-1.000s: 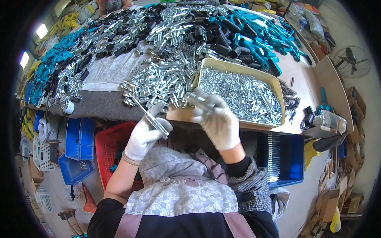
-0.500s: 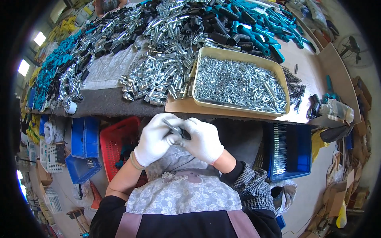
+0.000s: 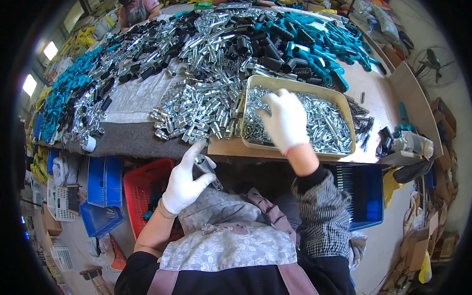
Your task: Assembling mechanical hand tools by inserting springs and pins into metal bodies and attaching plastic handles.
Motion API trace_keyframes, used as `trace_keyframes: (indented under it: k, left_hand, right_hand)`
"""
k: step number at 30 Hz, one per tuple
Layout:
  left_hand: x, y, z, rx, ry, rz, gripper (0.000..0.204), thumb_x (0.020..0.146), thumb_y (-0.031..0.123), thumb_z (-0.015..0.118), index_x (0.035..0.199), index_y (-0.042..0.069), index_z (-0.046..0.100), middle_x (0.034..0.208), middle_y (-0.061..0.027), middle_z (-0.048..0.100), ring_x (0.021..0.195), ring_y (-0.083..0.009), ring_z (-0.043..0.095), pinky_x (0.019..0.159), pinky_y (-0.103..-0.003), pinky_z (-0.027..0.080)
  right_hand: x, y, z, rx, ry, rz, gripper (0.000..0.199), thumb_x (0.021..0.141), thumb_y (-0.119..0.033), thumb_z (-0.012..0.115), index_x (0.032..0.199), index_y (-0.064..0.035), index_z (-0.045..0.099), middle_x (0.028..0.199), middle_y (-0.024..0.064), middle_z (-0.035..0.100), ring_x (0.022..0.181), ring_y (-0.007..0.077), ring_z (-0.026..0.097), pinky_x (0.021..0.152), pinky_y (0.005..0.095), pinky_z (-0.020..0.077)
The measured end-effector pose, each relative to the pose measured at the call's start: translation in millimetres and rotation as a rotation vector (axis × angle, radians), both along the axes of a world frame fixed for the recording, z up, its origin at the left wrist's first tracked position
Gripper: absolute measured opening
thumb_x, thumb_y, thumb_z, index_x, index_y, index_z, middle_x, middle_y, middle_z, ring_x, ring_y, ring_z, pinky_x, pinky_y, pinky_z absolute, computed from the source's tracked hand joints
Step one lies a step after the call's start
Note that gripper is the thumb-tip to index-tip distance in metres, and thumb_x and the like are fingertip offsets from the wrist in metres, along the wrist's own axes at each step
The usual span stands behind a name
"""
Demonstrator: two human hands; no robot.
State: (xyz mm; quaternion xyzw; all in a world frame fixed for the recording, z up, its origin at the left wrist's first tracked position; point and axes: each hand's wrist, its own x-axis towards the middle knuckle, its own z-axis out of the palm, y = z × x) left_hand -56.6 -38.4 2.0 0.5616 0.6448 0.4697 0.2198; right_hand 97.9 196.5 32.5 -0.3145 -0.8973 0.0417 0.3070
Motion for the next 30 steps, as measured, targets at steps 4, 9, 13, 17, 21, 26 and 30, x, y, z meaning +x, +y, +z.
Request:
trace_keyframes:
  k: [4, 9, 13, 17, 21, 26, 30]
  left_hand:
    - [3, -2, 4, 0.053, -0.002, -0.003, 0.082, 0.08, -0.003, 0.071, 0.151, 0.005, 0.032, 0.098, -0.0103, 0.068, 0.084, -0.0168, 0.066, 0.083, -0.031, 0.053]
    - [0, -4, 2, 0.103, -0.049, 0.098, 0.08, 0.081, -0.002, 0.072, 0.15, 0.006, 0.033, 0.097, -0.0113, 0.068, 0.086, -0.0182, 0.069, 0.083, -0.032, 0.053]
    - [-4, 1, 2, 0.055, -0.107, 0.109, 0.081, 0.081, -0.003, 0.065, 0.153, 0.004, 0.03, 0.1, -0.0089, 0.067, 0.089, -0.0154, 0.065, 0.086, -0.031, 0.052]
    - [1, 4, 0, 0.12, -0.105, 0.108, 0.077, 0.083, 0.001, 0.065, 0.152, 0.003, 0.031, 0.101, -0.009, 0.066, 0.087, -0.014, 0.064, 0.082, -0.029, 0.053]
    - [0, -3, 2, 0.246, -0.306, 0.163, 0.065, 0.097, 0.026, 0.065, 0.148, 0.001, 0.035, 0.102, -0.01, 0.065, 0.079, -0.0118, 0.063, 0.064, -0.023, 0.052]
    - [8, 3, 9, 0.382, -0.54, 0.185, 0.062, 0.1, 0.028, 0.061, 0.147, -0.003, 0.034, 0.105, -0.0119, 0.064, 0.078, -0.0116, 0.06, 0.065, -0.025, 0.052]
    - [26, 9, 7, 0.275, -0.637, 0.054, 0.065, 0.1, 0.03, 0.061, 0.148, -0.002, 0.033, 0.109, -0.0152, 0.065, 0.085, -0.015, 0.065, 0.07, -0.026, 0.055]
  right_hand:
    - [-5, 43, 3, -0.053, -0.371, -0.168, 0.036, 0.08, -0.037, 0.075, 0.1, -0.0069, 0.074, 0.103, 0.0201, 0.066, 0.101, 0.0372, 0.062, 0.088, 0.0445, 0.0513]
    - [-4, 59, -5, -0.083, -0.323, -0.087, 0.028, 0.08, -0.033, 0.074, 0.095, -0.0094, 0.076, 0.1, 0.0192, 0.067, 0.099, 0.0362, 0.062, 0.087, 0.045, 0.0509]
    - [-7, 61, -13, -0.075, -0.403, -0.036, 0.035, 0.082, -0.038, 0.069, 0.1, -0.0097, 0.076, 0.107, 0.0186, 0.068, 0.104, 0.0374, 0.062, 0.093, 0.0449, 0.0501]
    - [-3, 64, -13, -0.138, -0.18, 0.012, 0.027, 0.081, -0.03, 0.071, 0.097, -0.008, 0.073, 0.098, 0.018, 0.069, 0.096, 0.0358, 0.065, 0.087, 0.044, 0.0515]
    - [17, 9, 10, -0.187, 0.369, 0.138, 0.02, 0.084, -0.014, 0.071, 0.1, -0.0019, 0.068, 0.088, 0.0145, 0.069, 0.08, 0.0274, 0.068, 0.075, 0.0342, 0.0535]
    - [76, -82, -12, -0.738, 0.256, 0.299, 0.022, 0.082, -0.007, 0.071, 0.102, 0.0014, 0.068, 0.091, 0.0115, 0.069, 0.084, 0.0168, 0.065, 0.079, 0.03, 0.0523]
    - [90, -112, -36, -1.293, 0.395, 0.196, 0.024, 0.085, -0.003, 0.07, 0.109, 0.0032, 0.067, 0.092, 0.005, 0.068, 0.08, 0.0093, 0.062, 0.074, 0.0245, 0.0514]
